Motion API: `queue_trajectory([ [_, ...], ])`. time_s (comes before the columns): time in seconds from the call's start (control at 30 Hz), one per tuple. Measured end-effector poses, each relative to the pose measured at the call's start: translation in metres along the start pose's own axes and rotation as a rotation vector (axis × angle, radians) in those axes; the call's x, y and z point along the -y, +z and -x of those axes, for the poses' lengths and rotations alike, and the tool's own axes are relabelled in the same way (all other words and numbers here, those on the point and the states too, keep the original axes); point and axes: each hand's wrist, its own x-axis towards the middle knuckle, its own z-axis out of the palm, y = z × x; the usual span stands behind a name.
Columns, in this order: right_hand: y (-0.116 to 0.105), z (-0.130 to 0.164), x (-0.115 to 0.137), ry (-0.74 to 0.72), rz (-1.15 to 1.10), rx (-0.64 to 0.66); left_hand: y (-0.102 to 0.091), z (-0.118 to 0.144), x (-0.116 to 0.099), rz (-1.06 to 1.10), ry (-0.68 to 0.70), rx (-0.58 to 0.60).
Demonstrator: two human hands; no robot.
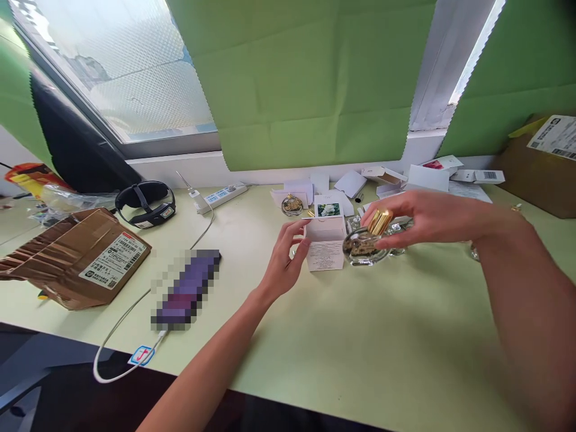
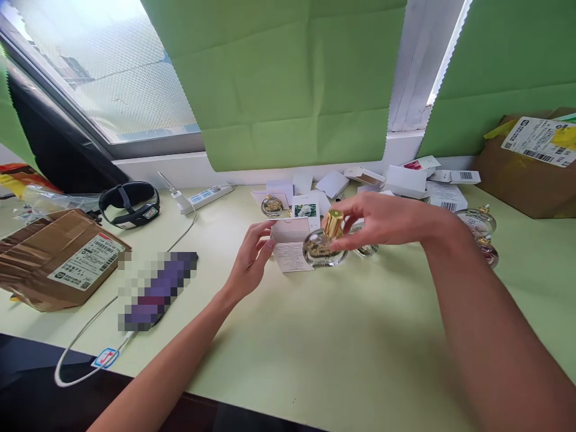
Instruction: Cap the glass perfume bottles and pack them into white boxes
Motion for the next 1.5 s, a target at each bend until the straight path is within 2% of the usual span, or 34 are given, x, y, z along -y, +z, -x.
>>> queue_trajectory([
  [0.17,0.017,-0.018,0.014,-0.217,-0.132,-0.378,0.001,0.000,0.003,0.046,-0.012,0.003],
  [0.23,0.029,-0.030,0.015,-0.263,-0.126,-0.436,0.001,0.000,0.005,0.058,-0.011,0.006],
  [0.43,0.048,-0.043,0.016,-0.268,-0.035,-0.411,0.003,0.001,0.007,0.096,-0.013,0.012],
  [0.7,0.050,-0.043,0.013,-0.272,0.129,-0.365,0.002,0.001,0.006,0.098,-0.023,0.016],
  [0.9,0.052,-0.043,0.010,-0.194,0.139,-0.322,0.002,0.002,0.005,0.094,-0.027,0.016],
  [1.1,0.053,-0.043,0.011,-0.195,0.168,-0.259,0.004,0.002,0.008,0.133,-0.060,-0.012],
  [1.33,0.056,-0.043,0.013,-0.158,0.212,-0.268,0.005,0.003,0.007,0.209,-0.110,-0.003],
  [1.5,0.060,-0.046,0.014,-0.079,0.254,-0.262,0.007,0.003,0.005,0.213,-0.124,-0.027],
])
